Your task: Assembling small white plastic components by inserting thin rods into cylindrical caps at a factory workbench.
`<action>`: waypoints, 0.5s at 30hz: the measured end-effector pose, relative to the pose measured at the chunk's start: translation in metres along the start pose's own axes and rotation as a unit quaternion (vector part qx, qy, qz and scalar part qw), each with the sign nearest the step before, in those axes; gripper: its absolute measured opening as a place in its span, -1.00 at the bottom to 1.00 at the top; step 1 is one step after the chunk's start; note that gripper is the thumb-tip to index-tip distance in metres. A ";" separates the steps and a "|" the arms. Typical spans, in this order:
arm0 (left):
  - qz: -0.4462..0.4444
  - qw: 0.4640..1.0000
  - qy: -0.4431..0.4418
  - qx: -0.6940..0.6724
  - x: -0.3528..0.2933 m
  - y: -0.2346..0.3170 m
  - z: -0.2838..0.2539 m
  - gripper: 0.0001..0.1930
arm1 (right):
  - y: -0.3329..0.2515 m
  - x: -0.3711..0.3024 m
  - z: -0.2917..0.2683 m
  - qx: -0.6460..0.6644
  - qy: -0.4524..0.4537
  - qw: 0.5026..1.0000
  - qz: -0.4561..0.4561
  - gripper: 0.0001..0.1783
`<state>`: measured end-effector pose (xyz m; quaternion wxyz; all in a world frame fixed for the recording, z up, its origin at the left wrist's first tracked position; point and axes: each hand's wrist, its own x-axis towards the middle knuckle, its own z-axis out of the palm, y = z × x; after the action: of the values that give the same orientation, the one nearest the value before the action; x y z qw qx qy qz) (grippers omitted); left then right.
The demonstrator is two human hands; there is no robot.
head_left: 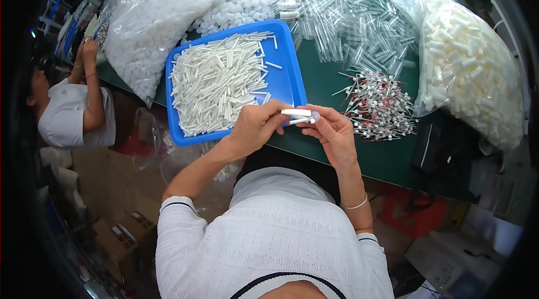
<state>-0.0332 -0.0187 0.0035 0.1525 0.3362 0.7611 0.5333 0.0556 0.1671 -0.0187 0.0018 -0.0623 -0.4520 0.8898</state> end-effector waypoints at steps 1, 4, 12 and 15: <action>-0.001 1.000 -0.005 0.007 0.001 0.002 0.000 -0.80 | 0.000 0.002 0.000 0.000 0.000 1.000 0.001 -0.65; -0.008 0.999 0.033 -0.004 0.002 0.010 0.006 -0.73 | 0.002 0.007 0.003 -0.031 0.032 0.999 -0.008 -0.67; -0.108 0.981 0.041 -0.154 0.010 -0.002 0.008 -0.77 | -0.004 0.022 0.026 -0.484 0.065 0.832 -0.264 -0.68; -0.120 0.980 0.022 -0.155 0.020 0.002 0.002 -0.78 | -0.010 0.029 0.028 -0.604 0.038 0.699 -0.382 -0.65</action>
<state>-0.0465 -0.0034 0.0073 0.2485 0.2027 0.7075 0.6298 0.0229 0.1526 0.0024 0.3207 0.0943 -0.8767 0.3459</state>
